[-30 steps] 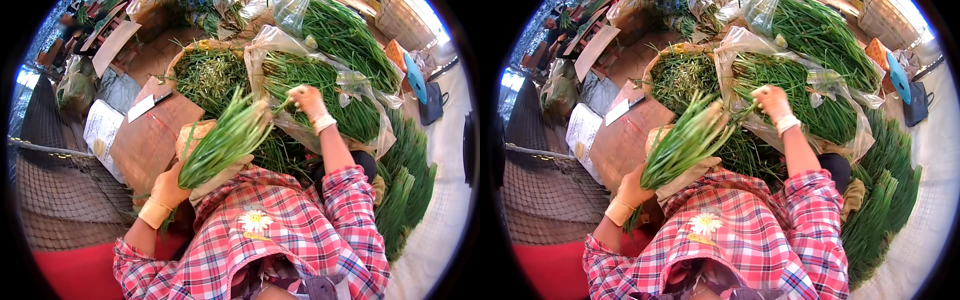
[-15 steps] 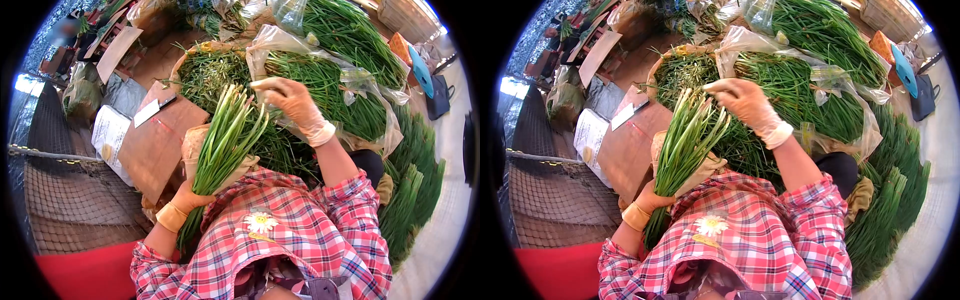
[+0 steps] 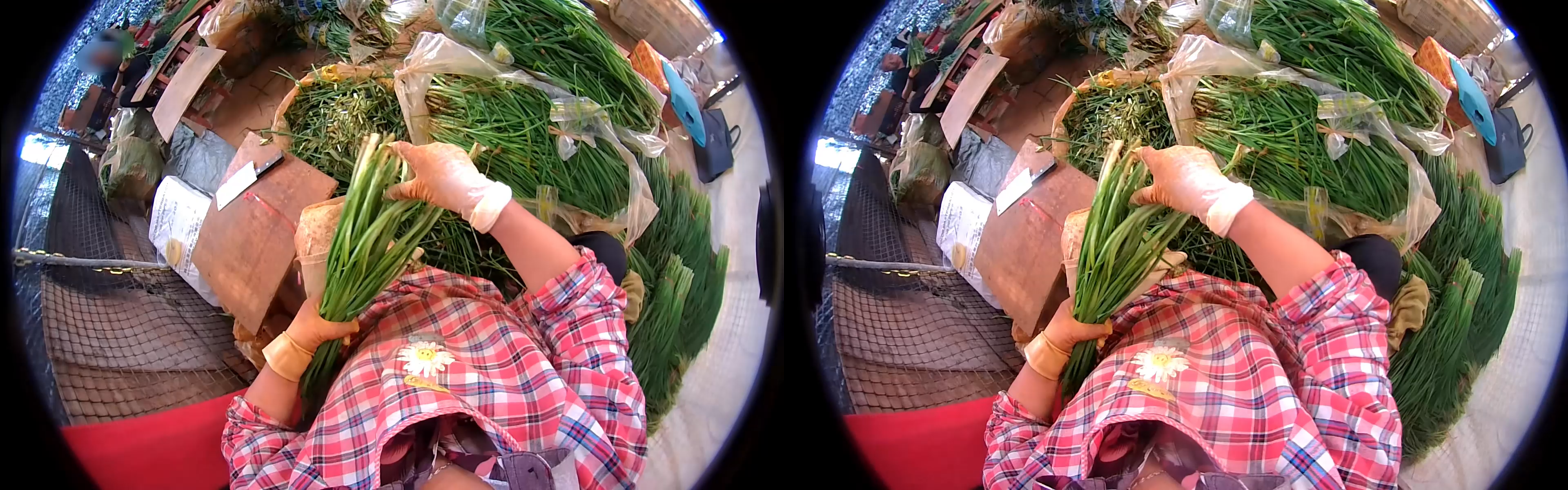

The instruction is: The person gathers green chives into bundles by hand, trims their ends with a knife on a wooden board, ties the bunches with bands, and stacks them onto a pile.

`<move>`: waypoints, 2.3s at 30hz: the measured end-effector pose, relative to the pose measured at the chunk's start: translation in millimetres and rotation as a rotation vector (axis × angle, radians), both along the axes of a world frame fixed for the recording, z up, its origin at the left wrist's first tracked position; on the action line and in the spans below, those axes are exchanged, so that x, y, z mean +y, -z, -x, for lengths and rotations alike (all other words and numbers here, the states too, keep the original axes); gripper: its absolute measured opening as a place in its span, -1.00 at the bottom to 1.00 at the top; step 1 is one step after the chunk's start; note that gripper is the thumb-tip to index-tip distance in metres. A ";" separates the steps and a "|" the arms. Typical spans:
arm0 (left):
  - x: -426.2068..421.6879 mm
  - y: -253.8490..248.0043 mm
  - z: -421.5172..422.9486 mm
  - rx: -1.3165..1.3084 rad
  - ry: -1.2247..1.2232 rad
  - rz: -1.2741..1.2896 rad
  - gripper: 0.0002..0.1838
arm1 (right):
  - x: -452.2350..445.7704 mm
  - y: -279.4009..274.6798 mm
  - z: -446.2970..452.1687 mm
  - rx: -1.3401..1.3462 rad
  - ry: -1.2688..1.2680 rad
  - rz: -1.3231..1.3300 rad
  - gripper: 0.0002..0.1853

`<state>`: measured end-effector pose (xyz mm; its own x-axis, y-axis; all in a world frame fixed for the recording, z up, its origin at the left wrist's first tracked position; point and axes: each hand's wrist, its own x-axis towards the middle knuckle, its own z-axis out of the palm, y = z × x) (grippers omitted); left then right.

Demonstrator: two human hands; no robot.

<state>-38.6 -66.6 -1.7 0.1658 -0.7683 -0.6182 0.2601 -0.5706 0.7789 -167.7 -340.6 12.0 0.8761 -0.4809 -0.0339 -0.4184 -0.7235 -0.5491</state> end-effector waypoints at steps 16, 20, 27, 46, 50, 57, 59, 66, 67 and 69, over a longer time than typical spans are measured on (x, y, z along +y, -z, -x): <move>26.6 -7.1 -17.8 0.049 0.140 -0.082 -0.55 | -53.0 23.3 11.3 0.133 0.229 0.142 -0.69; 21.6 -8.3 -20.0 -0.071 0.228 -0.101 -0.53 | -38.9 3.6 -6.7 0.017 -0.342 -0.425 -0.50; 19.4 -16.3 -22.8 -0.137 0.326 -0.174 -0.46 | -11.8 14.8 -13.7 0.125 -0.276 -0.633 -0.66; 11.0 -8.8 -12.2 0.263 -0.063 -0.165 -0.65 | 30.0 3.6 10.8 -0.136 -0.046 -0.228 -0.56; 8.7 -0.1 -3.6 0.180 -0.049 -0.093 -0.64 | 61.2 28.0 -13.0 -0.079 -0.023 -0.436 -0.50; 14.1 4.3 -5.7 0.202 -0.153 -0.097 -0.68 | 62.2 15.1 7.5 -0.234 -0.395 -1.158 -0.78; 18.9 16.4 -10.7 0.252 -0.147 -0.065 -0.70 | 52.7 12.8 17.6 -0.751 -0.192 -1.356 -0.79; 30.6 34.2 -20.7 0.544 -0.128 0.182 -0.64 | 17.7 71.7 33.1 -0.170 0.097 -0.625 -0.49; 26.0 31.8 -17.7 0.546 -0.125 0.185 -0.64 | 40.4 89.4 23.3 -0.222 0.090 -0.699 -0.52; 21.2 21.6 -9.7 0.545 -0.163 0.228 -0.64 | 78.6 110.9 2.1 -0.292 0.072 -0.849 -0.62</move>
<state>-28.9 -45.4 -23.3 -0.0010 -0.8827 -0.4700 0.7254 -0.3242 0.6072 -169.8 -261.9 -98.9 0.8743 -0.4494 -0.1836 -0.2072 -0.0034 -0.9783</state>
